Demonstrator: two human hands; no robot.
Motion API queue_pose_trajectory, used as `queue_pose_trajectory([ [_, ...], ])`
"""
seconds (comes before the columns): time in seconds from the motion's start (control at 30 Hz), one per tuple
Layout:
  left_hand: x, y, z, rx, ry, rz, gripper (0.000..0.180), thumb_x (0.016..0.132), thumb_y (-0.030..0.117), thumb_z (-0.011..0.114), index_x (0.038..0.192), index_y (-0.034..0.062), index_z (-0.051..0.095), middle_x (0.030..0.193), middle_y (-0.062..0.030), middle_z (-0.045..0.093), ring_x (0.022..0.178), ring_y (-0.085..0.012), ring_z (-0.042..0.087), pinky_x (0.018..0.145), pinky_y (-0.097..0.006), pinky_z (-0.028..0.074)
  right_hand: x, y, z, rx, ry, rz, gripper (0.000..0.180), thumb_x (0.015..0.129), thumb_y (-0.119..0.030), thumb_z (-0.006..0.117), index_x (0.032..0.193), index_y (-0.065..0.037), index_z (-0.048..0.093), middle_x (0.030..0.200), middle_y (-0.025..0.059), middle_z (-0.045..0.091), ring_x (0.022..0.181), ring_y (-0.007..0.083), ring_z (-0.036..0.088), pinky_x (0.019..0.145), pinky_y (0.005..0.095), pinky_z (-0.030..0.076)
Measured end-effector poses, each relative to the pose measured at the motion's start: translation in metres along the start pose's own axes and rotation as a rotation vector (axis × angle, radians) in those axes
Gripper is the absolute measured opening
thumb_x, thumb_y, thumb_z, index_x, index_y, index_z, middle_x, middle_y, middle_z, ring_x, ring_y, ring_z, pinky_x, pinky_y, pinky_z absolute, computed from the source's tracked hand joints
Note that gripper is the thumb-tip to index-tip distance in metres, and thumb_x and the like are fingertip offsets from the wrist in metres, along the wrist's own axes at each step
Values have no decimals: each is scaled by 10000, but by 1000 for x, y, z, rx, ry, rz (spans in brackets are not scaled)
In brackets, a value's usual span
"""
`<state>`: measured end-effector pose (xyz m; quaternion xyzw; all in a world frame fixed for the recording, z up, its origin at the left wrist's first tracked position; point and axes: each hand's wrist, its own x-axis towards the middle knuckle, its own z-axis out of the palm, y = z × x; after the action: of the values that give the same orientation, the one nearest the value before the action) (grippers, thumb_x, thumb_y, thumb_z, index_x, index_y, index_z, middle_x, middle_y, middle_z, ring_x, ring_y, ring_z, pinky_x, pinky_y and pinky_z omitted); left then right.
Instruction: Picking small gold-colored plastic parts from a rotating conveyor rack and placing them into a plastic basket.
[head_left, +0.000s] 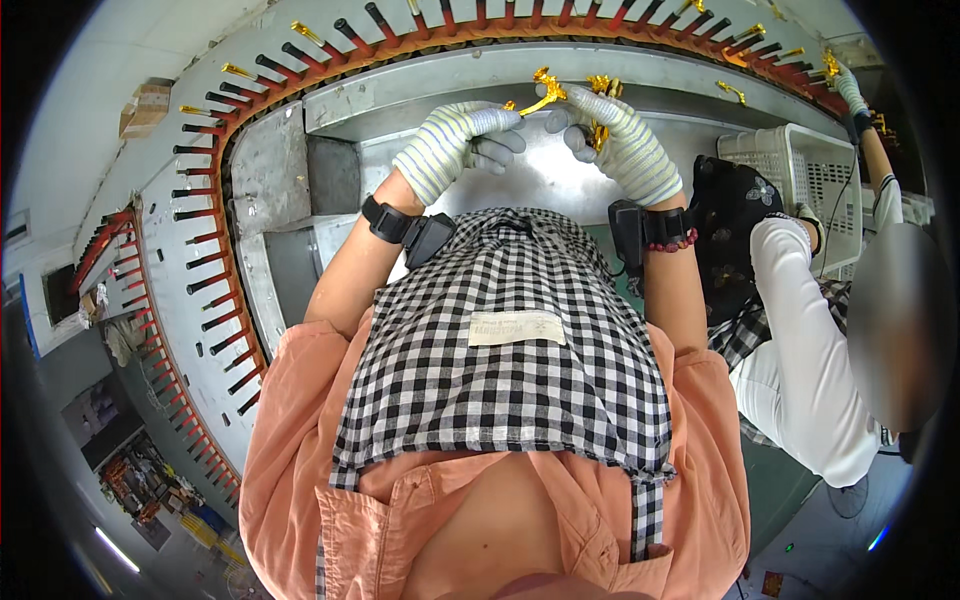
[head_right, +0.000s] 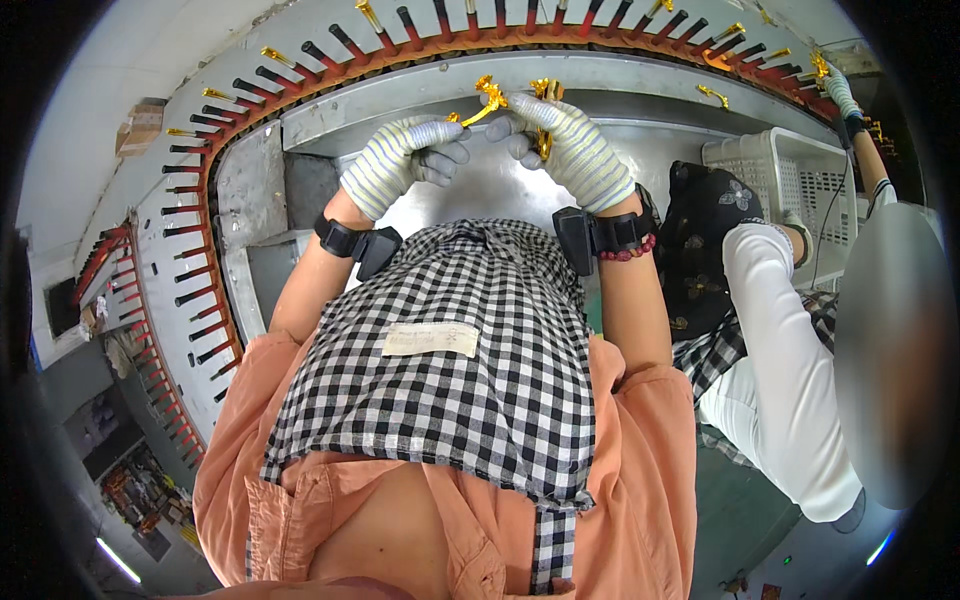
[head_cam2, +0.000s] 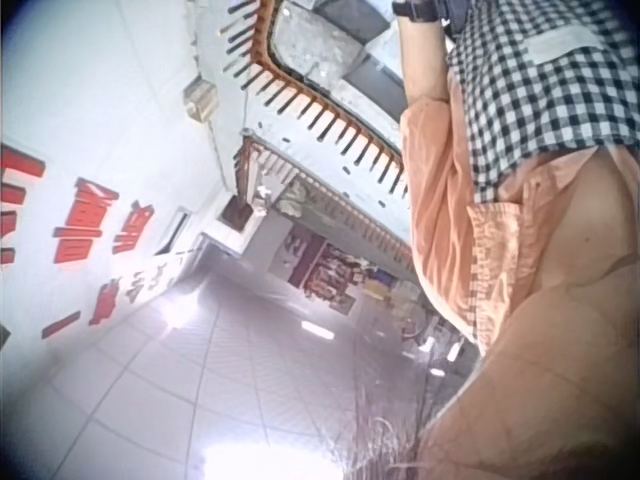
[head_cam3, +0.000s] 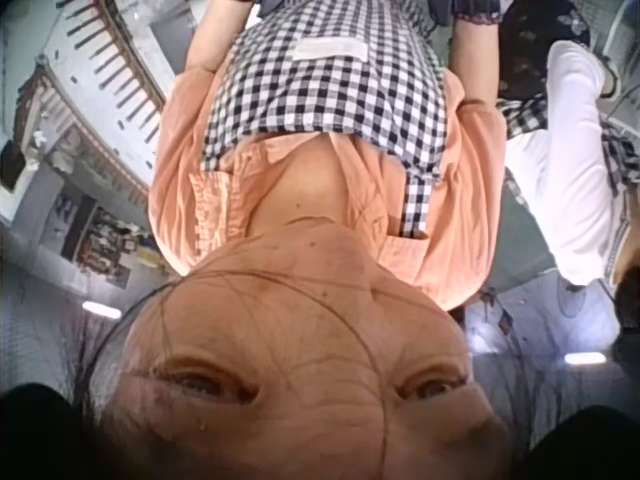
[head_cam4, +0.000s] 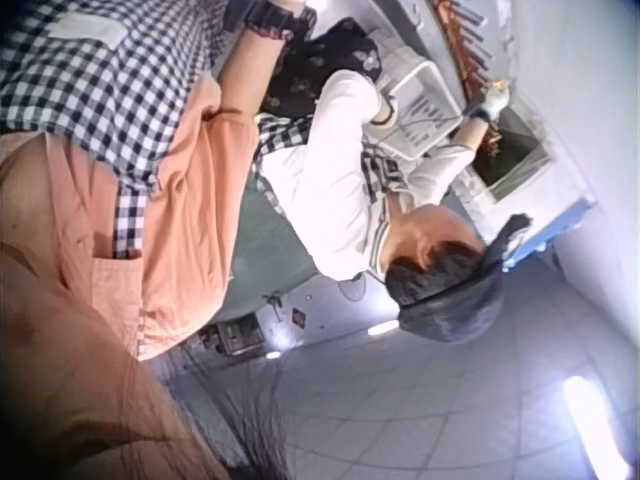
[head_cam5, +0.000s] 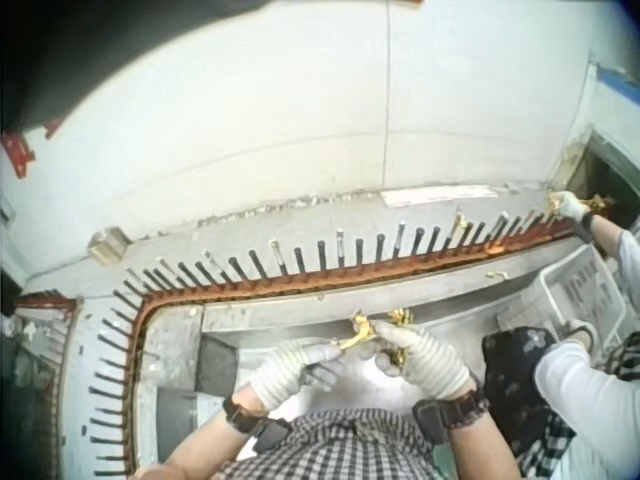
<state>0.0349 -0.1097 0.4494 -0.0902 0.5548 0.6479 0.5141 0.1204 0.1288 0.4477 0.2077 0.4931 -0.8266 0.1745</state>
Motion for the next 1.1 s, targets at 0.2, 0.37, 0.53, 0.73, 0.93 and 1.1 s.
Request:
queue_pose_trajectory([
  [0.2, 11, 4, 1, 23, -20, 17, 379, 948, 345, 744, 1136, 17, 739, 903, -109, 748, 702, -150, 704, 687, -291, 590, 8, -3, -6, -45, 56, 21, 374, 1014, -389, 663, 1163, -47, 698, 928, 72, 754, 623, 68, 544, 545, 216, 407],
  [0.37, 2, -2, 9, 231, -1, 128, 358, 977, 343, 721, 1153, 33, 740, 900, -65, 762, 734, -99, 692, 691, -243, 559, -2, 2, 16, -253, 59, -38, 301, 970, -388, 738, 1054, -98, 743, 778, -55, 662, 596, 25, 542, 534, 209, 434],
  [0.53, 30, 2, -9, 746, -22, 272, 465, 965, 337, 735, 1289, 7, 689, 1092, -83, 764, 948, -126, 713, 863, -282, 568, 5, 14, 7, -200, 267, 44, 330, 958, -377, 753, 1063, -66, 719, 778, 3, 678, 611, 74, 607, 551, 237, 506],
  [0.73, 68, 70, -42, 888, 438, 533, 772, 903, 543, 695, 1449, 16, 551, 1294, -222, 692, 1232, -346, 654, 1056, -385, 492, -7, 29, -15, 140, 356, 65, 339, 1000, -336, 703, 1117, -23, 644, 922, 112, 708, 839, 235, 735, 673, 353, 631],
  [0.93, 109, 111, -47, 1063, 671, 510, 849, 883, 544, 679, 1514, 22, 457, 1288, -271, 673, 1216, -415, 640, 1039, -449, 503, -5, 38, -30, 95, 428, -16, 314, 1003, -288, 704, 1139, -10, 649, 996, 124, 724, 807, 208, 720, 677, 352, 621],
  [1.1, 98, 106, -69, 1289, 830, 458, 609, 945, 330, 601, 1508, 132, 484, 1260, -249, 678, 1137, -429, 664, 960, -524, 532, -4, 51, -36, 186, 333, 18, 324, 1018, -278, 676, 1261, -70, 622, 1014, 98, 730, 807, 198, 725, 712, 332, 609],
])
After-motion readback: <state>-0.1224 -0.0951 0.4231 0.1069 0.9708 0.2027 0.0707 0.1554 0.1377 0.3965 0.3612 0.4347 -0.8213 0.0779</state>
